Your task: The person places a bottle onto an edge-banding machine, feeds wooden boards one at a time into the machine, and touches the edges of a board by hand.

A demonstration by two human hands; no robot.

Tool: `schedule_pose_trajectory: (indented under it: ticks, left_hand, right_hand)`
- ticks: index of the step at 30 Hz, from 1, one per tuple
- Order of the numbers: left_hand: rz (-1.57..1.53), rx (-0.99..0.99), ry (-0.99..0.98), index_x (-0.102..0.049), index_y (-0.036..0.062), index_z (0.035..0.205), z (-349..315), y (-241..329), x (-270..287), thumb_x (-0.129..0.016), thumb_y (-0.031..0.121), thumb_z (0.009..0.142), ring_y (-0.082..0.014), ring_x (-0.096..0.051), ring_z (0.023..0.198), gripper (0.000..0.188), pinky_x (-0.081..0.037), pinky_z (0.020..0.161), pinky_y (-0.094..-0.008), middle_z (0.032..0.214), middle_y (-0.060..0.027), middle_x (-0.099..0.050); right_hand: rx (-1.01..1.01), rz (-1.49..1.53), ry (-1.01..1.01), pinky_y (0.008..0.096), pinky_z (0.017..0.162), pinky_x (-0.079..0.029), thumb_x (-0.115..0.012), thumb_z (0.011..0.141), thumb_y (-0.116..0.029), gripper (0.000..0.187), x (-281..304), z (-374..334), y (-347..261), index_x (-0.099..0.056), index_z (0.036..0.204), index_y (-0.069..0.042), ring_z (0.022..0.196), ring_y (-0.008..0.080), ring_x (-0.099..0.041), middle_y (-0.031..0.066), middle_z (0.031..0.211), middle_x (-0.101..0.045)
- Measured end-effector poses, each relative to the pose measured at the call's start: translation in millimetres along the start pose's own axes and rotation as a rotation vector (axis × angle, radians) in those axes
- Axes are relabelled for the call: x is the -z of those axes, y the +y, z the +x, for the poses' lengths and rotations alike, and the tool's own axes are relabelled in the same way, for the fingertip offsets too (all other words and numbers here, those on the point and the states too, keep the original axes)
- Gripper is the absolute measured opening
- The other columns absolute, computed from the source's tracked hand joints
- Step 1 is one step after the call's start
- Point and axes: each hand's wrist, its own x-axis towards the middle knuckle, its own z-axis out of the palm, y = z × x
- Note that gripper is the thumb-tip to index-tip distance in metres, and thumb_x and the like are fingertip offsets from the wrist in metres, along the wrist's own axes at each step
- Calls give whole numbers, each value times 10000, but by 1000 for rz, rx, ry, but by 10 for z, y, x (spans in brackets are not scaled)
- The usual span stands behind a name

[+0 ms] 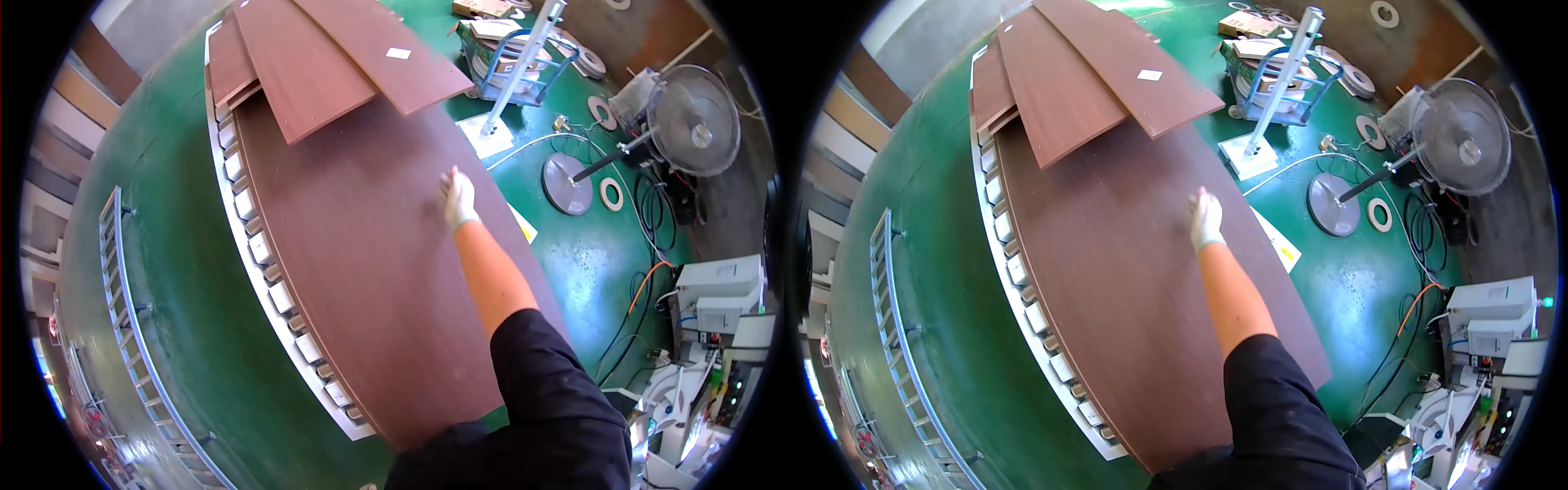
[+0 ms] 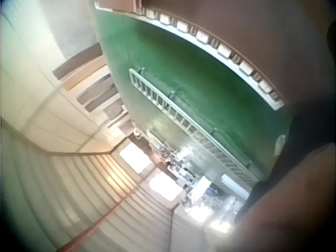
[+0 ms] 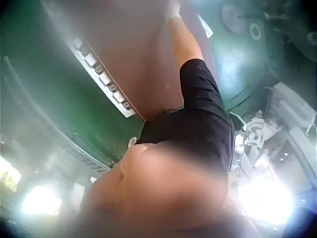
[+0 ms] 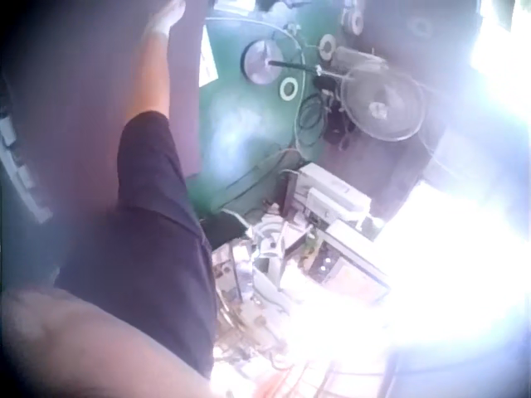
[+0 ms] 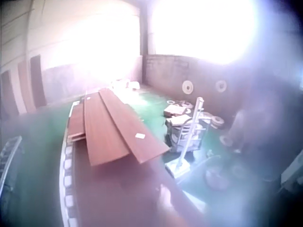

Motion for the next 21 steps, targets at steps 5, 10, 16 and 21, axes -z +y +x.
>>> schedule_pose_trajectory:
  ticks: [5, 10, 16, 21]
  left_hand:
    - [4, 111, 54, -661, -24, 1236, 178, 381, 199, -558, 263, 1013, -391, -645, 1136, 378, -478, 1047, -431, 1184, -235, -686]
    - [-10, 98, 65, -650, -27, 1253, 440, 614, 231, -564, 259, 1006, -397, -634, 1156, 387, -471, 1058, -440, 1198, -242, -678]
    - [-14, 123, 157, -638, -29, 1273, 258, 647, 425, -571, 254, 998, -404, -621, 1181, 401, -462, 1070, -450, 1215, -249, -669]
    - [-37, 127, 207, -628, -32, 1290, 47, 516, 477, -577, 250, 991, -410, -610, 1201, 414, -455, 1080, -459, 1229, -256, -661]
  right_hand:
    - [-19, 70, -129, 508, 1002, -517, -536, 1066, -455, 609, -1335, 553, -508, -440, 1444, 13, 1199, 373, -615, 213, 1375, -596]
    - [-32, 182, 14, 387, 814, -581, -620, 1031, -381, 390, -1535, 1123, -409, -594, 1220, -41, 997, 274, -681, 116, 1131, -667]
    - [34, 178, 119, 304, 616, -542, -605, 1033, -259, 190, -1926, 457, 17, -594, 1007, -71, 754, 180, -677, 53, 914, -667]
    - [-11, 148, -34, 388, 791, -610, -623, 1033, -364, 399, -2120, 151, -42, -544, 1231, -26, 1042, 310, -690, 154, 1210, -611]
